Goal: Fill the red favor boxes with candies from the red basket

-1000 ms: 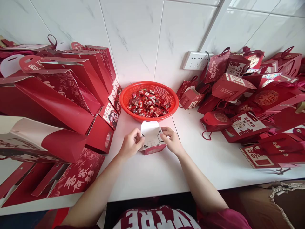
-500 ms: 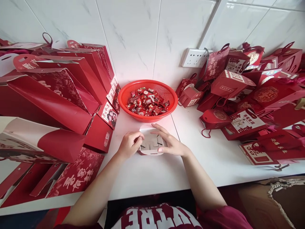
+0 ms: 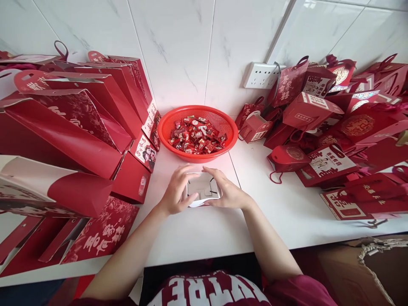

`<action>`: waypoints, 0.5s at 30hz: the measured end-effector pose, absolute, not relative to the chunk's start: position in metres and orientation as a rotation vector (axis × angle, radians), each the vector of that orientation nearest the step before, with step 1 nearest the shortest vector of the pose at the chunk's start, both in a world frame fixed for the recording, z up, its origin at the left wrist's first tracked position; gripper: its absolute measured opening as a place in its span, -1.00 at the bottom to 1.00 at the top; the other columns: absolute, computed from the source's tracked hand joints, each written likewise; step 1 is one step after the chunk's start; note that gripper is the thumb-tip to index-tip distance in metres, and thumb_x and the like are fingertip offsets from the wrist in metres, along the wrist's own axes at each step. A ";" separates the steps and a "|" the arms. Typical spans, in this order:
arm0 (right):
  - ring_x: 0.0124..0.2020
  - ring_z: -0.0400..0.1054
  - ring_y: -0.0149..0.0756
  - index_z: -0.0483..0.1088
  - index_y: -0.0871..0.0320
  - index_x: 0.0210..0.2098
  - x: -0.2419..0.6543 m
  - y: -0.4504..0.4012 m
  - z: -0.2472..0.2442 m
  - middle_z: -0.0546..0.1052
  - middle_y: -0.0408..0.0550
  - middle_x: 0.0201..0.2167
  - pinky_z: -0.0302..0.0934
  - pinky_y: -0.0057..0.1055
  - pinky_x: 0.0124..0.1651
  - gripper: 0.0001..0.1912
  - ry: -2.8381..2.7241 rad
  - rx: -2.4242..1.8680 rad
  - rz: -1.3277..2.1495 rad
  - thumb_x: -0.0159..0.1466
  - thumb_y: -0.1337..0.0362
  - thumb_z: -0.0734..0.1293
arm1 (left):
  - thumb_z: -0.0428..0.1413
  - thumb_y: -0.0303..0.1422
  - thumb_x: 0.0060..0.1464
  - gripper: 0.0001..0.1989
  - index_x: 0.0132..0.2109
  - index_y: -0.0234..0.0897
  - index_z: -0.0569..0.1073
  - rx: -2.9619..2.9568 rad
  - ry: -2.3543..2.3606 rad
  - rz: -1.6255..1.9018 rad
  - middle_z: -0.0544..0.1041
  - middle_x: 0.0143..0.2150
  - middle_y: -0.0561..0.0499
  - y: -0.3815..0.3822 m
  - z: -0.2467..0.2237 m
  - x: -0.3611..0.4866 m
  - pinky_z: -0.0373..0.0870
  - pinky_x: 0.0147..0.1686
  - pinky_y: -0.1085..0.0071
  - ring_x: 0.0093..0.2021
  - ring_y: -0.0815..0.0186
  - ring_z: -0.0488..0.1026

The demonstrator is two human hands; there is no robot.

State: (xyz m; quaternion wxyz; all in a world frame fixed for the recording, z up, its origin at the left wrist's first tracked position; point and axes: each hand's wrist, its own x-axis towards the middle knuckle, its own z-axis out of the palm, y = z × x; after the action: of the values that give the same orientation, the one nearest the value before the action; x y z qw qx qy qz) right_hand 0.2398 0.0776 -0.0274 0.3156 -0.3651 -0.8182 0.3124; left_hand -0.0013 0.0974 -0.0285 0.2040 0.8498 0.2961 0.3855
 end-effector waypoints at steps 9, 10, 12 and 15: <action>0.46 -0.14 0.08 -0.27 -0.02 0.48 0.239 0.088 -0.042 -0.05 0.16 0.45 -0.14 0.01 0.46 0.34 -2.036 -0.915 0.932 -0.02 -0.04 0.60 | 0.39 0.08 -0.22 0.24 0.46 -0.13 -0.10 2.069 0.622 1.005 0.09 0.39 -0.36 0.111 -0.060 -0.002 0.14 0.30 -0.20 0.38 -0.22 0.11; 0.48 -0.19 0.08 -0.33 0.00 0.48 0.238 0.089 -0.045 -0.10 0.17 0.47 -0.18 0.01 0.46 0.40 -2.010 -0.922 0.957 -0.05 -0.07 0.61 | 0.41 0.05 -0.25 0.29 0.46 -0.10 -0.15 2.047 0.646 0.981 0.11 0.37 -0.35 0.112 -0.061 -0.003 0.18 0.28 -0.20 0.36 -0.22 0.15; 0.49 -0.23 0.06 -0.43 0.01 0.48 0.238 0.092 -0.050 -0.14 0.19 0.48 -0.20 -0.01 0.46 0.47 -1.967 -0.922 1.019 -0.06 -0.10 0.60 | 0.45 -0.04 -0.29 0.33 0.46 -0.03 -0.19 2.000 0.693 0.937 0.17 0.35 -0.32 0.112 -0.062 -0.004 0.26 0.24 -0.19 0.33 -0.20 0.23; 0.47 -0.13 0.02 -0.47 0.01 0.48 0.238 0.093 -0.055 -0.09 0.18 0.47 -0.18 -0.04 0.45 0.48 -1.923 -0.914 1.093 -0.06 -0.10 0.60 | 0.46 -0.15 -0.24 0.30 0.46 0.00 -0.22 1.904 0.707 0.906 0.25 0.32 -0.28 0.112 -0.064 -0.003 0.30 0.23 -0.15 0.30 -0.12 0.29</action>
State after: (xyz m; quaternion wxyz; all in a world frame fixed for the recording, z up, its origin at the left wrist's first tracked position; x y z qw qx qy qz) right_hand 0.2384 0.0930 -0.0549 0.3654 -0.3553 -0.7480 0.4251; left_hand -0.0028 0.1117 -0.0636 0.4430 0.7675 0.2851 0.3653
